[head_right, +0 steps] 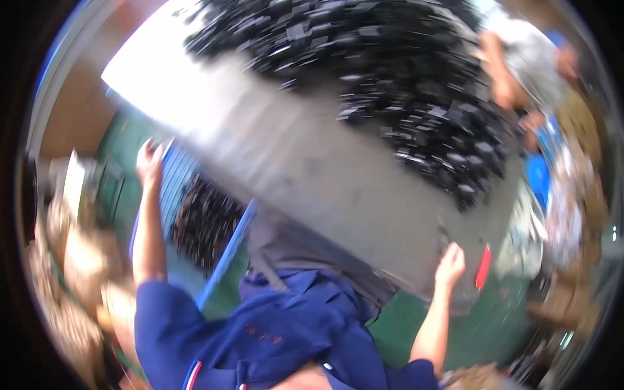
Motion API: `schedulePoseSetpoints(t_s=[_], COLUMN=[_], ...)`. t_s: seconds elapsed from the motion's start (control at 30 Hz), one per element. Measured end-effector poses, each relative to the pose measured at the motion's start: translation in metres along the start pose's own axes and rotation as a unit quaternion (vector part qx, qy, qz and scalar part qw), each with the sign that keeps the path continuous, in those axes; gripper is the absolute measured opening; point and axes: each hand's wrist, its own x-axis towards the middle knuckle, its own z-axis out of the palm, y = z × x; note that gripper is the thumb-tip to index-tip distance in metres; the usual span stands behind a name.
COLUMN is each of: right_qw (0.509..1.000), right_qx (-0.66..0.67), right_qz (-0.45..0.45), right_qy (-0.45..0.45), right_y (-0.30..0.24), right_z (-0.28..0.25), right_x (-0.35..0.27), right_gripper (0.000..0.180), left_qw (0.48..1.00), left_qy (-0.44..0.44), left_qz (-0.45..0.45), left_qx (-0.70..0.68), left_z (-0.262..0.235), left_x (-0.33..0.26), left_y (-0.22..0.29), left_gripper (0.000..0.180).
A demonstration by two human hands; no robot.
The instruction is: The person assembles metal brackets by fitting black components and bushings onto the wire frames by hand, tightening them with a wrench, and placing the finished assemblies into a blue basket.
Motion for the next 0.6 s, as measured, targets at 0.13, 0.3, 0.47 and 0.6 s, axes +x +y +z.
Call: schedulePoseSetpoints(t_s=[0.13, 0.3, 0.47, 0.6], right_qw=[0.999, 0.998, 0.99, 0.985], right_qx=[-0.016, 0.023, 0.006, 0.028], right_qz=[-0.01, -0.043, -0.132, -0.14], right_qy=[-0.039, -0.046, 0.045, 0.094], right_y=[-0.032, -0.051, -0.045, -0.042], right_z=[-0.002, -0.02, -0.016, -0.012], right_x=[-0.006, -0.014, -0.024, -0.024], right_gripper=[0.031, 0.025, 0.024, 0.023], left_qw=[0.985, 0.951, 0.852, 0.757], left_qy=[0.087, 0.01, -0.258, -0.379], left_qz=[0.092, 0.262, 0.363, 0.445], left_qx=[-0.115, -0.164, -0.274, -0.292], left_z=[-0.017, 0.019, 0.07, 0.126], left_x=[-0.013, -0.036, -0.105, -0.172], left_y=[0.104, 0.28, 0.465, 0.581], left_gripper=[0.032, 0.03, 0.025, 0.033])
